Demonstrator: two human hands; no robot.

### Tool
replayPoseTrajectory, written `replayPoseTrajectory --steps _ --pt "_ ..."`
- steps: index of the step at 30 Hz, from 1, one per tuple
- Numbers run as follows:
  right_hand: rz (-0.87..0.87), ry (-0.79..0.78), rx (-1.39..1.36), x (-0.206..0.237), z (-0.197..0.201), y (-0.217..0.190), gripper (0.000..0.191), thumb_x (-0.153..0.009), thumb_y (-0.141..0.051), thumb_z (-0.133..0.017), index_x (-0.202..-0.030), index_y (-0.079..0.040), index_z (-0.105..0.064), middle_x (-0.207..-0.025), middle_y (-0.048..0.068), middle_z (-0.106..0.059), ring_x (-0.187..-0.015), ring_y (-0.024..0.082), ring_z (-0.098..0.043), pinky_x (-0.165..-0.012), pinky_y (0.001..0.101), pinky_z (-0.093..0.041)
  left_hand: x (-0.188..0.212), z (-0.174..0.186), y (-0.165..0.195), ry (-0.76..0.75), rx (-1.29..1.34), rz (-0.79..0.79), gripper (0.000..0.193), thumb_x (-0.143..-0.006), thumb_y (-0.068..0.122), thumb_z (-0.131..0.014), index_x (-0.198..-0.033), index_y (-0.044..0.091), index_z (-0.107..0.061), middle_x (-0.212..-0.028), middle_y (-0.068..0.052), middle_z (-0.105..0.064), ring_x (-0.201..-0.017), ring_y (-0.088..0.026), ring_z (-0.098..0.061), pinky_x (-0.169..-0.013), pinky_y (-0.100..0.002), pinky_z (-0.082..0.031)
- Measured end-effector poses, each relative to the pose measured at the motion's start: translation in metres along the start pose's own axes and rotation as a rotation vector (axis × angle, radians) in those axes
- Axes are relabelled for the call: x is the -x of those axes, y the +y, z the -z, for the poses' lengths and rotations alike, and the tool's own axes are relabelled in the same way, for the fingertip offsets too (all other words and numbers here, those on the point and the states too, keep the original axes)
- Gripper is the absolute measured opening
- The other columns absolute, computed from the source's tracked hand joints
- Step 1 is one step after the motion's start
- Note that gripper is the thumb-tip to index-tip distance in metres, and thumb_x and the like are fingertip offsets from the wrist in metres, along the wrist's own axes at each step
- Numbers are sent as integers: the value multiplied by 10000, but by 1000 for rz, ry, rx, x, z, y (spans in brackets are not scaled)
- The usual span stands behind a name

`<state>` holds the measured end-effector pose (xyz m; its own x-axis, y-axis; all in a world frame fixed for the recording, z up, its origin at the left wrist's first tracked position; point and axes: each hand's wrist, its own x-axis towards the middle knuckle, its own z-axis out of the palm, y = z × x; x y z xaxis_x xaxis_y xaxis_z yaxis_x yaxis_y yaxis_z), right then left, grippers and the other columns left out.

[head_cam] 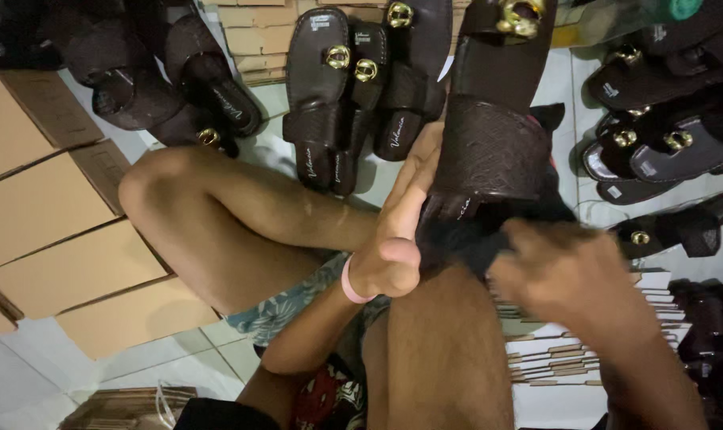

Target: The person sits on the floor and wipes a brown slide sandal with a black cloth, then uses scissors to trim a loose thread. The person places the slide into a cardboard shoe box, closes the box, and stacks it with other boxes.

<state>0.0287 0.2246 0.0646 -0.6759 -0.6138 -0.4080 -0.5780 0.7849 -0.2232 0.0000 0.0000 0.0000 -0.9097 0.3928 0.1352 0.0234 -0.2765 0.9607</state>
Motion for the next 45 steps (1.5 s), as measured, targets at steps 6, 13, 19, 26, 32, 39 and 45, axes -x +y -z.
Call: replayPoseTrajectory --steps 6,13,19,26,32,39,45 --pt "96 114 76 -7 9 -13 123 -696 -182 -803 -745 -150 -695 -980 154 -756 -613 192 -712 -452 340 -540 8 3 -11 33 -9 -40 1006 -1033 792 -105 -1640 -3 -210 -1711 -190 -232 -1581 -319 -227 -1330 -396 -153" --pt "42 221 26 -16 23 -15 123 -678 -191 -755 -769 -147 -685 -863 98 -707 -589 232 -689 -492 373 -544 4 8 -5 8 38 -73 1033 -999 813 -153 -1611 -16 -227 -1685 -194 -225 -1565 -328 -226 -1313 -402 -156" --pt "61 222 35 -23 29 -17 141 -669 -113 -721 -809 -125 -715 -814 100 -693 -564 233 -678 -484 388 -537 8 4 -9 68 -21 -24 1046 -1016 805 -48 -1634 -15 -243 -1689 -182 -260 -1574 -312 -248 -1328 -380 -163" --pt "-72 108 36 -25 31 -8 94 -702 -147 -760 -722 -127 -671 -752 95 -674 -517 231 -656 -414 409 -490 16 4 -17 58 -46 -11 1062 -1019 783 1 -1672 -18 -242 -1706 -204 -255 -1582 -334 -233 -1332 -401 -146" --pt "15 122 -20 -36 40 -12 134 -670 -185 -774 -702 -110 -668 -685 104 -625 -496 251 -638 -404 410 -483 18 2 -22 85 -43 10 1069 -1013 780 11 -1667 -33 -221 -1711 -216 -229 -1640 -353 -201 -1353 -414 -133" --pt "-2 44 -60 -21 22 2 198 -643 -160 -771 -817 -100 -698 -740 136 -666 -477 253 -633 -379 405 -475 15 5 -15 70 11 -26 1032 -1032 771 -3 -1637 -25 -255 -1707 -192 -270 -1572 -326 -278 -1327 -385 -178" --pt "83 151 -83 -14 4 5 205 -651 -209 -780 -660 -100 -607 -841 186 -709 -482 234 -640 -381 398 -492 14 6 -14 76 -18 -24 1024 -1031 770 3 -1626 -25 -248 -1707 -209 -256 -1576 -343 -253 -1332 -404 -168"
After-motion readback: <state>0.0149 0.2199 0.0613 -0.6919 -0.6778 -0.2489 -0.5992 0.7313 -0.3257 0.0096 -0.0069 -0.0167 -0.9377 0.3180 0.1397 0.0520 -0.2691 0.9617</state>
